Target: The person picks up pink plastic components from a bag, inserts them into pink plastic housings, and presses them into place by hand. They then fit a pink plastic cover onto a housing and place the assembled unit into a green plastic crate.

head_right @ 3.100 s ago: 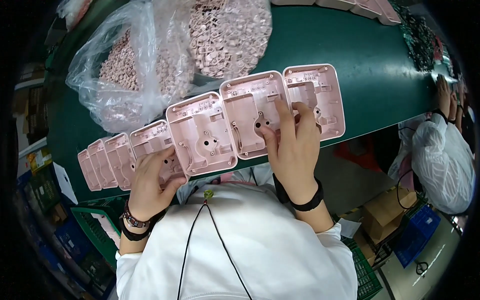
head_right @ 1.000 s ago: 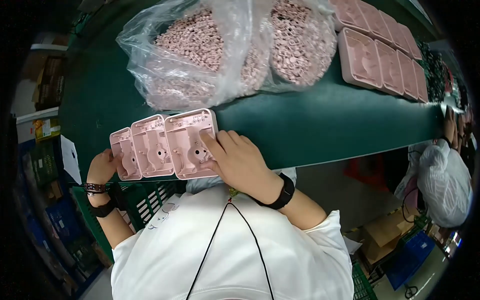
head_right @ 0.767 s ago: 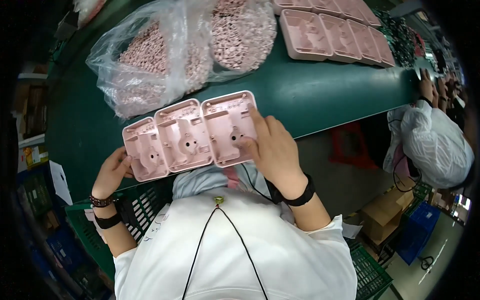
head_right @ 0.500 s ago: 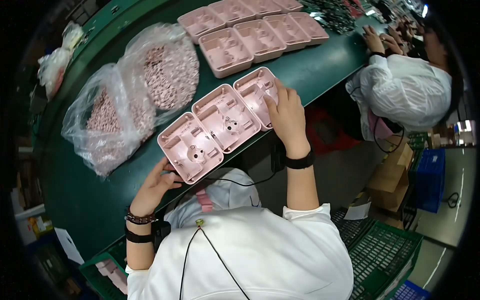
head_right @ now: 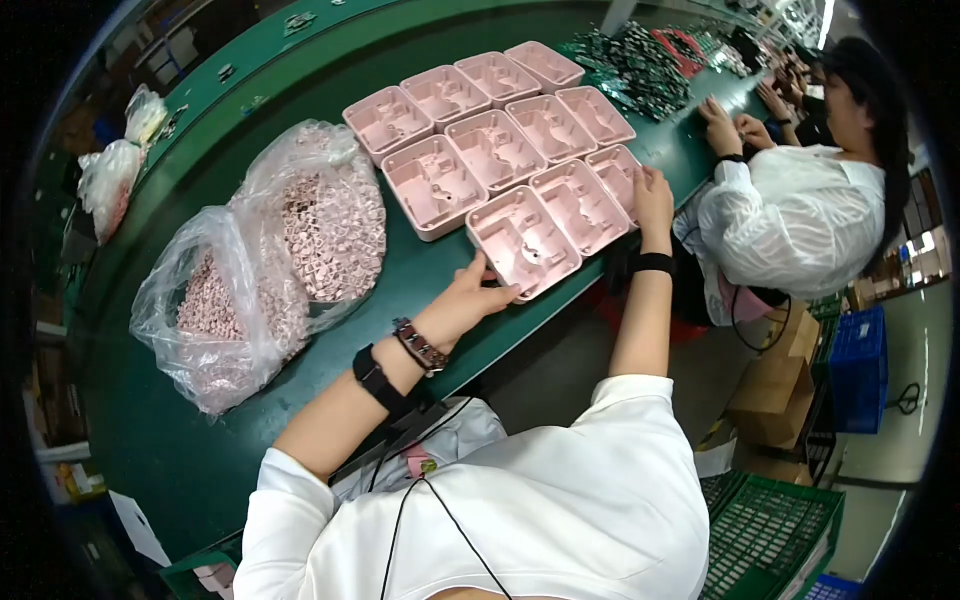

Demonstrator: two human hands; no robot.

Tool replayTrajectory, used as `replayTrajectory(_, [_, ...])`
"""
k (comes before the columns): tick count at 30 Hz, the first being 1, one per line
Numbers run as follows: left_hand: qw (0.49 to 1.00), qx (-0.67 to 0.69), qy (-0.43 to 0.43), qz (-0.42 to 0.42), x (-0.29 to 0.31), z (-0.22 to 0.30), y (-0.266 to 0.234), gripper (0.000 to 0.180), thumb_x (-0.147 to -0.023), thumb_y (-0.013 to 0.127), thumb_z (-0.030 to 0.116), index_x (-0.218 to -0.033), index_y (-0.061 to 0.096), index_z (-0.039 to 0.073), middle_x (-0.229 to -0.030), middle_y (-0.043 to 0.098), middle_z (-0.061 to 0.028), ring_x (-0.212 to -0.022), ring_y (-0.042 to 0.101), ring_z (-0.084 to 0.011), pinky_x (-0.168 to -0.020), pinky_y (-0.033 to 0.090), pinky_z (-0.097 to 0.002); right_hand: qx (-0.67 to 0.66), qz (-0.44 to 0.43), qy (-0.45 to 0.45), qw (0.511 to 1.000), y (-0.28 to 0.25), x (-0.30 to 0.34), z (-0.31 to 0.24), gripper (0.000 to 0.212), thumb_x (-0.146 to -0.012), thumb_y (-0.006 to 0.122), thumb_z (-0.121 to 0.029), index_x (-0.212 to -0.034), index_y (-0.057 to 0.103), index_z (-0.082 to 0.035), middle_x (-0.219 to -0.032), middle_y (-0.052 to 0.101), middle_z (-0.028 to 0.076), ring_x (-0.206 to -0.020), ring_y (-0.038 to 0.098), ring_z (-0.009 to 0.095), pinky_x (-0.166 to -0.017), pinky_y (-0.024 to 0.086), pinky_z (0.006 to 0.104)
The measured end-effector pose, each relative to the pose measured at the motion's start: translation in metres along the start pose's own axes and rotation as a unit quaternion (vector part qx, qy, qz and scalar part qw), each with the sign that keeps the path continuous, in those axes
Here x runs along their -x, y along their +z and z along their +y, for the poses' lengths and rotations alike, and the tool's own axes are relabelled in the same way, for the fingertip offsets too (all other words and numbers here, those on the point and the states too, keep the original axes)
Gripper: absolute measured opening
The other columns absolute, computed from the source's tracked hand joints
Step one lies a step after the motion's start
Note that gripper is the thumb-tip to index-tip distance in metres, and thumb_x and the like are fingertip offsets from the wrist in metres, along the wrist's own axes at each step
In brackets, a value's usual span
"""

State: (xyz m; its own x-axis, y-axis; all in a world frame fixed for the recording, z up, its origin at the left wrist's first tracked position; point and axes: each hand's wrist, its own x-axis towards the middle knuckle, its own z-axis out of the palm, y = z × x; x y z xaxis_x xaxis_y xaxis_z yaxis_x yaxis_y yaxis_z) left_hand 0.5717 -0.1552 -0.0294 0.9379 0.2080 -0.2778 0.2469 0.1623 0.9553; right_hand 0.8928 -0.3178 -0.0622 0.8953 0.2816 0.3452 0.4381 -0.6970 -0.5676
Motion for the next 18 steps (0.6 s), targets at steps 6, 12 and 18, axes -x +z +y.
replayTrajectory(6, [0.995,-0.024,0.046,0.080,0.018,-0.016,-0.007,0.064,-0.077,0.064,0.027,-0.129,0.035,0.005,-0.115,0.045,-0.0210,-0.104,0.046,-0.0282,-0.091,0.039,-0.0350,0.100,0.052,-0.043,0.993,-0.002,0.002,-0.039,0.037,-0.091,0.042,-0.026,-0.105,0.058,0.004,-0.101,0.059,0.024,-0.095,0.057,0.035,-0.081,0.044,0.0378])
replayTrajectory(12, [0.987,-0.020,0.102,0.123,0.245,0.039,-0.083,0.038,-0.089,0.051,0.025,-0.118,0.046,0.000,-0.100,0.055,-0.0107,-0.087,0.056,-0.0154,-0.077,0.044,-0.0271,-0.182,0.067,-0.263,0.945,-0.065,0.143,-0.202,0.026,-0.091,0.046,-0.014,-0.103,0.056,0.007,-0.098,0.059,0.017,-0.089,0.056,0.029,-0.081,0.044,0.0348])
replayTrajectory(18, [0.766,-0.195,0.004,0.612,0.479,0.025,-0.037,0.031,-0.087,0.055,0.019,-0.113,0.051,0.002,-0.094,0.058,-0.0100,-0.086,0.057,-0.0181,-0.074,0.046,-0.0284,-0.223,-0.446,-0.539,0.679,0.005,0.284,-0.322,0.013,-0.087,0.046,-0.003,-0.093,0.057,0.002,-0.089,0.055,0.013,-0.082,0.052,0.025,-0.075,0.041,0.0331])
